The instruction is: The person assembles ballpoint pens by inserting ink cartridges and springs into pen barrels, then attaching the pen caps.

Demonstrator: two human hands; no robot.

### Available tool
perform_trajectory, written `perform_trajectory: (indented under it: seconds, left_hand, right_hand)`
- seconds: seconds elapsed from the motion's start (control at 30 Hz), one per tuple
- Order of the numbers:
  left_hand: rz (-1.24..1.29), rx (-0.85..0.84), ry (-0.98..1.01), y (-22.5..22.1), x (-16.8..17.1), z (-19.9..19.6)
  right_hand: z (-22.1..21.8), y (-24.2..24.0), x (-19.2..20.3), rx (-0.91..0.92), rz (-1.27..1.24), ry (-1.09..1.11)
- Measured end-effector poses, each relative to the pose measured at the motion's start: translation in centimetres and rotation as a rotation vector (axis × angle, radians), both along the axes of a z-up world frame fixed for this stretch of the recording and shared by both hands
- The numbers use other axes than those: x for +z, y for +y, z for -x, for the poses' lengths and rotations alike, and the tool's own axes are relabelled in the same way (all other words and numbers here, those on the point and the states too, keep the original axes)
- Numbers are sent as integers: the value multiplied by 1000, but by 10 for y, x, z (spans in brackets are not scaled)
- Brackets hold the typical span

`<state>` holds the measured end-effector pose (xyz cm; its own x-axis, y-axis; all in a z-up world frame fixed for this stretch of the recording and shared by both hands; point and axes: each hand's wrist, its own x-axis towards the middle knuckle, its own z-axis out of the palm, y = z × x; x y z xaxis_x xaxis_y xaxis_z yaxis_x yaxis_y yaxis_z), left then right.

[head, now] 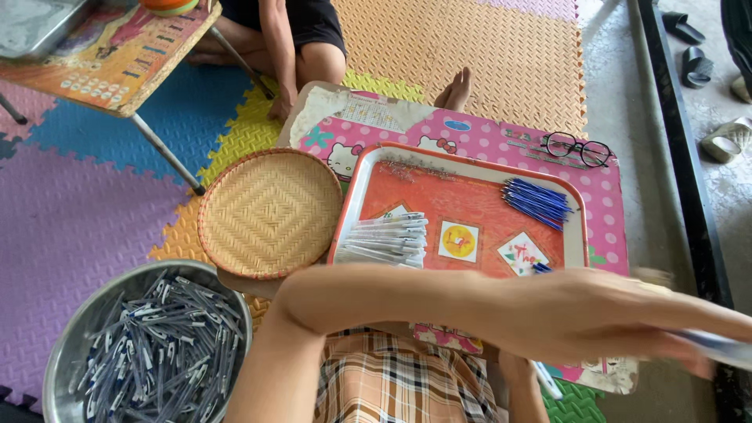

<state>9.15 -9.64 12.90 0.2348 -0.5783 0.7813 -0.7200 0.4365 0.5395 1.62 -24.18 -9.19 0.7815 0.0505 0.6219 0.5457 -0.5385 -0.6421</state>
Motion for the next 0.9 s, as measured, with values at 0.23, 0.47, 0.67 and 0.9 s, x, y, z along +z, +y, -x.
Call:
perform_trajectory:
  seconds: [0.23,0.47,0.67,0.9]
  left_hand:
    - [287,-75,975,128,-98,37]
    - [512,-256,1222,126,-112,57]
    - [495,-339,1323,124,-109,63]
    - [460,-245,1221,112,-142,65]
  right_hand:
    - [2,15,66,175,-564,173]
    - [-13,72,135,366,-520,96]
    - [-16,90,150,401,-574,90]
    - [-19,99,154,322,-483,-56]
